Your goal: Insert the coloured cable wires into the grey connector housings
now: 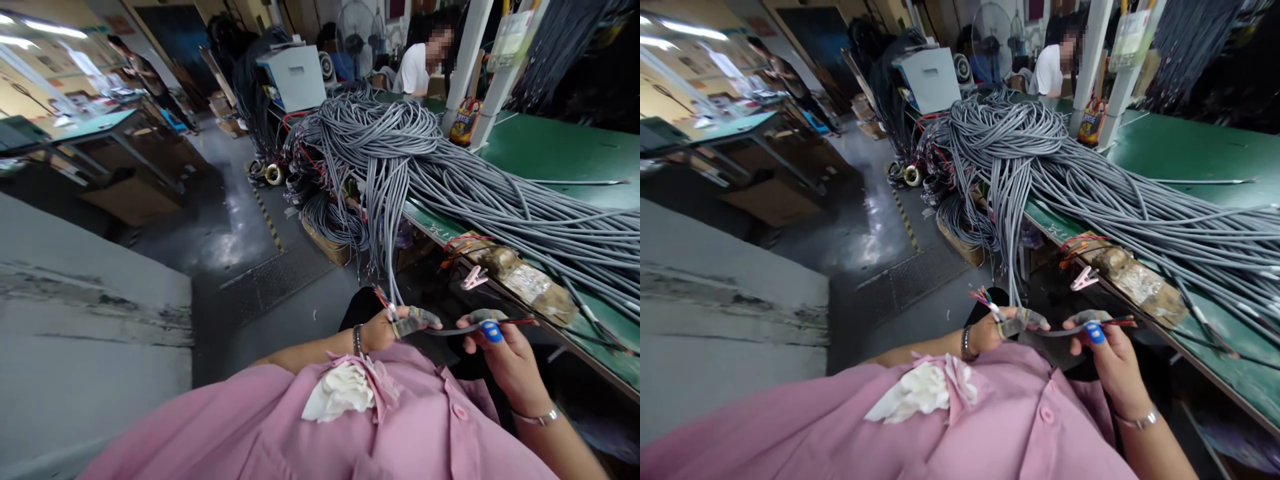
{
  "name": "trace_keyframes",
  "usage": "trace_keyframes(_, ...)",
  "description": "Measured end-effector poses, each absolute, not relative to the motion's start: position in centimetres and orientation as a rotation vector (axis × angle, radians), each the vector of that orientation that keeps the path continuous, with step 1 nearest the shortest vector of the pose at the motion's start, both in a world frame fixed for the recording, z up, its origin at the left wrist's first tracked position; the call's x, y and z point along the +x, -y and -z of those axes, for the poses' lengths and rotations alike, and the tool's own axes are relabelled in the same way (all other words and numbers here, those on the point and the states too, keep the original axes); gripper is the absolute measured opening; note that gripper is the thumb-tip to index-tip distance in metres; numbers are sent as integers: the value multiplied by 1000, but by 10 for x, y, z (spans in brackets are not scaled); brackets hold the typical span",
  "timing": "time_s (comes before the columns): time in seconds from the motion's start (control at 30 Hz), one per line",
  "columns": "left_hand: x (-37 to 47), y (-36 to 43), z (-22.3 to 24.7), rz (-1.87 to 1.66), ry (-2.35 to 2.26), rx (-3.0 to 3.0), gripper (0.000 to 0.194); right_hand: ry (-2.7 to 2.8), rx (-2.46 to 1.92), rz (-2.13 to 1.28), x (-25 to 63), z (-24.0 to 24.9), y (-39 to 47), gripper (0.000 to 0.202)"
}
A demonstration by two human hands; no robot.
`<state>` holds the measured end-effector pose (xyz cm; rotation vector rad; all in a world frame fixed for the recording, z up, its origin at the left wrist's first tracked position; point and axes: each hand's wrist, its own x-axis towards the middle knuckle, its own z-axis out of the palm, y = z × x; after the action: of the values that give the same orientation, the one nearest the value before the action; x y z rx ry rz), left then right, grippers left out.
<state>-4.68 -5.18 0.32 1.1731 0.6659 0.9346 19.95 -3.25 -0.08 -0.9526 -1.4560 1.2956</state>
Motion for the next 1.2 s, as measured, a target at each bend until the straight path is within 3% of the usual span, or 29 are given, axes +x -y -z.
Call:
trace_keyframes(0.13, -73, 56, -3, -971, -840, 994, 53, 1256, -1000, -1253, 211, 1, 26, 19)
trace_keyframes(0.3, -88, 52, -1, -1043, -1023, 960, 50, 1384, -1174, -1152, 216, 8, 21, 22)
trace_keyframes(0.5, -55, 31, -24, -1113, -918, 1058, 46, 1502, -1129, -1518, 177, 8, 16, 30)
trace_keyframes(0.63, -27, 20, -36, -969, -874, 1224, 48, 1291, -1040, -1719, 155, 2, 16, 34)
trace_keyframes(0.9, -1, 12, -22, -894, -911, 1140, 51, 1167, -1048, -1745, 156, 17, 21, 43)
trace_keyframes(1.2, -5, 10, -4, -855, -1069, 1011, 42, 1433, -1189, -1313, 169, -5, 8, 29)
